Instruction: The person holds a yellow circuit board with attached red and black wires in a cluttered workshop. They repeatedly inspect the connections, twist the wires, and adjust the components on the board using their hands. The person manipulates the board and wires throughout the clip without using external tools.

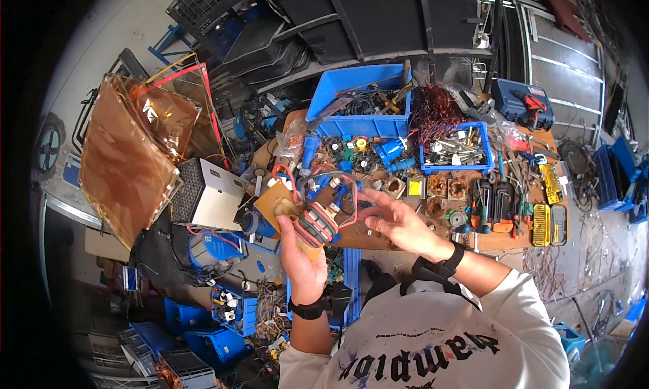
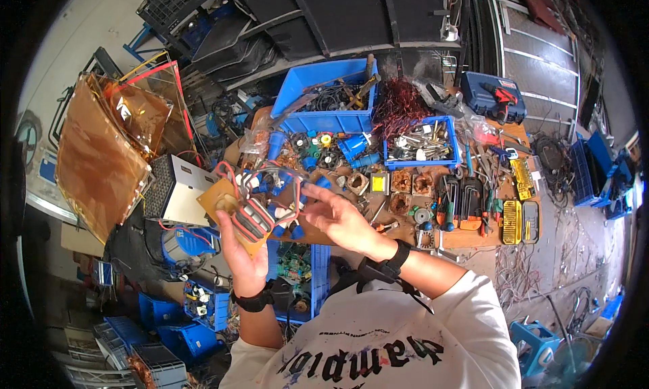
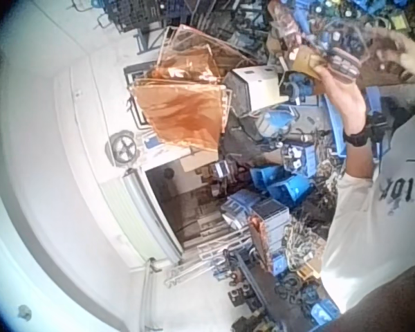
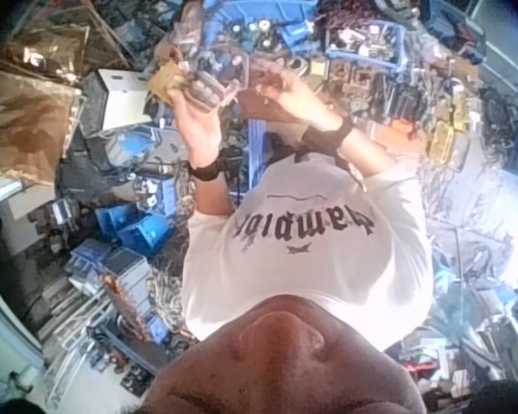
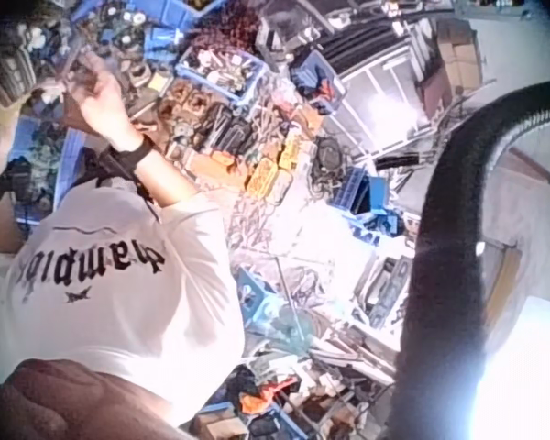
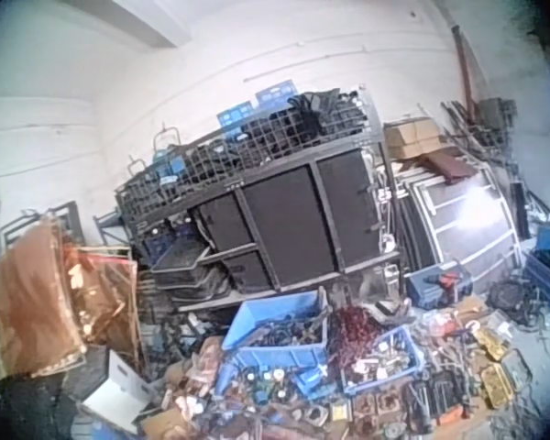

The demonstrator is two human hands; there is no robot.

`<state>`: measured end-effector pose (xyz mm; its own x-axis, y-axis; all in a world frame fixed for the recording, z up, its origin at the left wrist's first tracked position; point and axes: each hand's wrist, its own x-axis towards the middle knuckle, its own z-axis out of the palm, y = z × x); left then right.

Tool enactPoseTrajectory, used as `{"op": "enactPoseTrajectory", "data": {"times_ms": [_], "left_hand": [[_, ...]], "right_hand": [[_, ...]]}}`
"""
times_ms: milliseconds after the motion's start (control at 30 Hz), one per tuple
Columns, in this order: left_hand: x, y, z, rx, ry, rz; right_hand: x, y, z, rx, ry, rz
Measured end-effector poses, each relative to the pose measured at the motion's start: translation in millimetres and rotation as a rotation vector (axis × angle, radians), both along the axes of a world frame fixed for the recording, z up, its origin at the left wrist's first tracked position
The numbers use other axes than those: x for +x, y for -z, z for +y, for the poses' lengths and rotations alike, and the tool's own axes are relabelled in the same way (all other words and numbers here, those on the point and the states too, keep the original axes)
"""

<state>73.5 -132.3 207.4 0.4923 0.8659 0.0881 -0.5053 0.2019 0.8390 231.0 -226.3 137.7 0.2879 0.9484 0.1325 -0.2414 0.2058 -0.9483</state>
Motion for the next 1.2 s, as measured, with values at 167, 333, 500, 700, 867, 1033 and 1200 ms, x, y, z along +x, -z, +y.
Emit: {"op": "enactPoseTrajectory", "data": {"times_ms": [167, 333, 500, 700, 867, 1033, 1200], "left_hand": [[-3, -3, -2, 0.011, 0.072, 0.101], [-4, -2, -2, -0.033, 0.144, 0.156], [-12, -2, 7, -0.02, 0.301, 0.229], [-11, -5, 7, 0.016, 0.41, 0.281], [-10, 7, 14, -0.099, 0.684, 0.199], [-3, 10, 10, -0.198, 0.816, 0.093], [3, 12, 9, -0.225, 0.887, 0.002]], "right_hand": [[21, -7, 7, -0.046, 0.026, -0.007], [42, -15, 7, -0.095, 0.042, -0.004], [55, -11, 6, -0.119, 0.036, 0.037], [62, -9, 7, -0.175, 0.016, 0.055], [60, -8, 11, -0.213, 0.048, 0.006], [61, -8, 9, -0.224, 0.043, 0.004], [54, -15, 5, -0.13, 0.101, 0.05]]}}
